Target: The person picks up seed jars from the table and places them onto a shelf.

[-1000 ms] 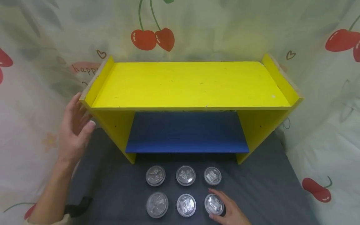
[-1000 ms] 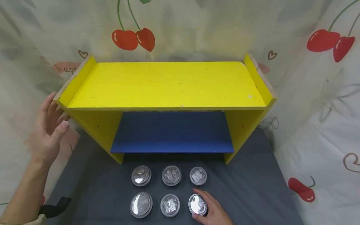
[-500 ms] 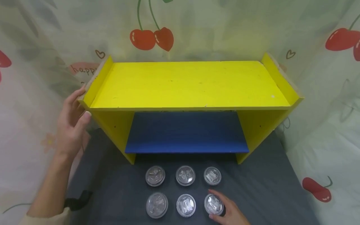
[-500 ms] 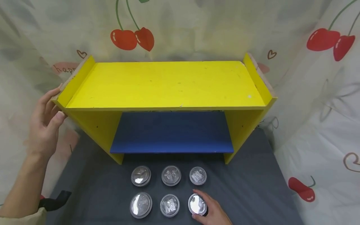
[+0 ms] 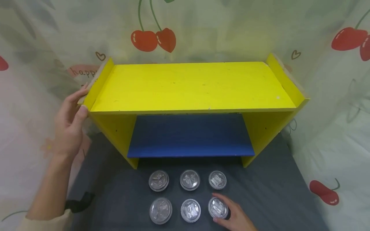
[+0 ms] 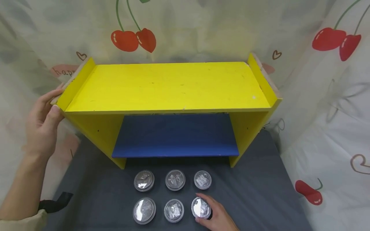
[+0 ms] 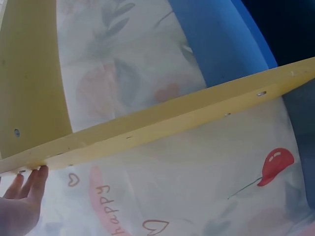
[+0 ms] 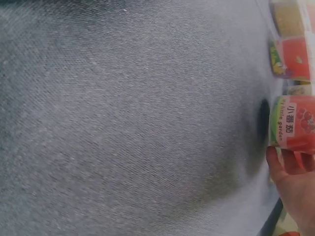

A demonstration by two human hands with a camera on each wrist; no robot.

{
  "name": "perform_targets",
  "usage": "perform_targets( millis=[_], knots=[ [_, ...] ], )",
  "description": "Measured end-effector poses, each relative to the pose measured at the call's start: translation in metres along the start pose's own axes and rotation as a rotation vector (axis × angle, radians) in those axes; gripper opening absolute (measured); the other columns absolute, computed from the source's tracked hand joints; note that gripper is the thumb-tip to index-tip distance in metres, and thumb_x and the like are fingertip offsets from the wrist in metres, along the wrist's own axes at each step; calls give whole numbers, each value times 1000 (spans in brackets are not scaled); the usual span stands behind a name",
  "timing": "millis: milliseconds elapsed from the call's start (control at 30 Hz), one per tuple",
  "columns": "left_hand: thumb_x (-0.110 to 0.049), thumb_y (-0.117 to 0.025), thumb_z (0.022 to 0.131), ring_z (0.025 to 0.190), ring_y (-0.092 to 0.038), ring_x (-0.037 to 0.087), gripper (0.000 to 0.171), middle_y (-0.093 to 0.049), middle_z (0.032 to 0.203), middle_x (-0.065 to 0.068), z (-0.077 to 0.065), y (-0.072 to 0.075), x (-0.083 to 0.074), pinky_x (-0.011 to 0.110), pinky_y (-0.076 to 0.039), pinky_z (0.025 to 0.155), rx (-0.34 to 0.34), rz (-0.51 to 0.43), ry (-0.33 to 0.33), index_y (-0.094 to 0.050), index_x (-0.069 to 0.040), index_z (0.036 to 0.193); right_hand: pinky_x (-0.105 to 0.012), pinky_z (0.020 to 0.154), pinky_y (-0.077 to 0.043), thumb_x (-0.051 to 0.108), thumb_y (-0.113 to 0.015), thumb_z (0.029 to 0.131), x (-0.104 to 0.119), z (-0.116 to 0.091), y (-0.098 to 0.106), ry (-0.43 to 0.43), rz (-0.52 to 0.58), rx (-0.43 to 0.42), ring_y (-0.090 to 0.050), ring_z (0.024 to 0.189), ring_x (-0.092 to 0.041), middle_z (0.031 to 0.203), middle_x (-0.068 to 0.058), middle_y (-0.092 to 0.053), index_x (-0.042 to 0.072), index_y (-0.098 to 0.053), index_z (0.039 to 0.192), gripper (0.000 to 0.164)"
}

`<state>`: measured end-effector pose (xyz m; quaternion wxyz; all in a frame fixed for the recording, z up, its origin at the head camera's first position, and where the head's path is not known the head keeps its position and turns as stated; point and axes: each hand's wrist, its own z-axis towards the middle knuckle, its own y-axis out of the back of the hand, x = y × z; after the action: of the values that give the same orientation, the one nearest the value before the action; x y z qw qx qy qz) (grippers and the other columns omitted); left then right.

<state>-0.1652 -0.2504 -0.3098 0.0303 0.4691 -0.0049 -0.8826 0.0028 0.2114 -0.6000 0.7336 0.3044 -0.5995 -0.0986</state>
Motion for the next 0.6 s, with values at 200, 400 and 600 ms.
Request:
perform_targets(
  millis=[200,400,600],
  knots=[
    [-6,-49,102,141,-39,24,34,-45,151,13,5,-2,0,19,-46,97,-49,-16,37,-56,-1,135,-29,103,-43,24,-87,77,10,5,8,46,-4,0,-54,126,-15,139,1,-58,21,-52,144,75],
    [-9,-50,102,140,-40,24,33,-46,149,12,6,-3,-5,22,-47,98,-69,-25,68,-58,0,133,-18,104,-36,19,-87,76,18,13,19,106,29,-44,-55,124,-14,137,-5,-60,15,-49,145,79],
    [-13,-51,103,138,-41,25,32,-46,150,11,8,-5,-8,23,-46,98,-77,-5,96,-59,-2,132,-20,100,-40,21,-90,72,23,23,30,117,-18,-84,-61,115,-13,128,2,-64,14,-48,144,84]
  ],
)
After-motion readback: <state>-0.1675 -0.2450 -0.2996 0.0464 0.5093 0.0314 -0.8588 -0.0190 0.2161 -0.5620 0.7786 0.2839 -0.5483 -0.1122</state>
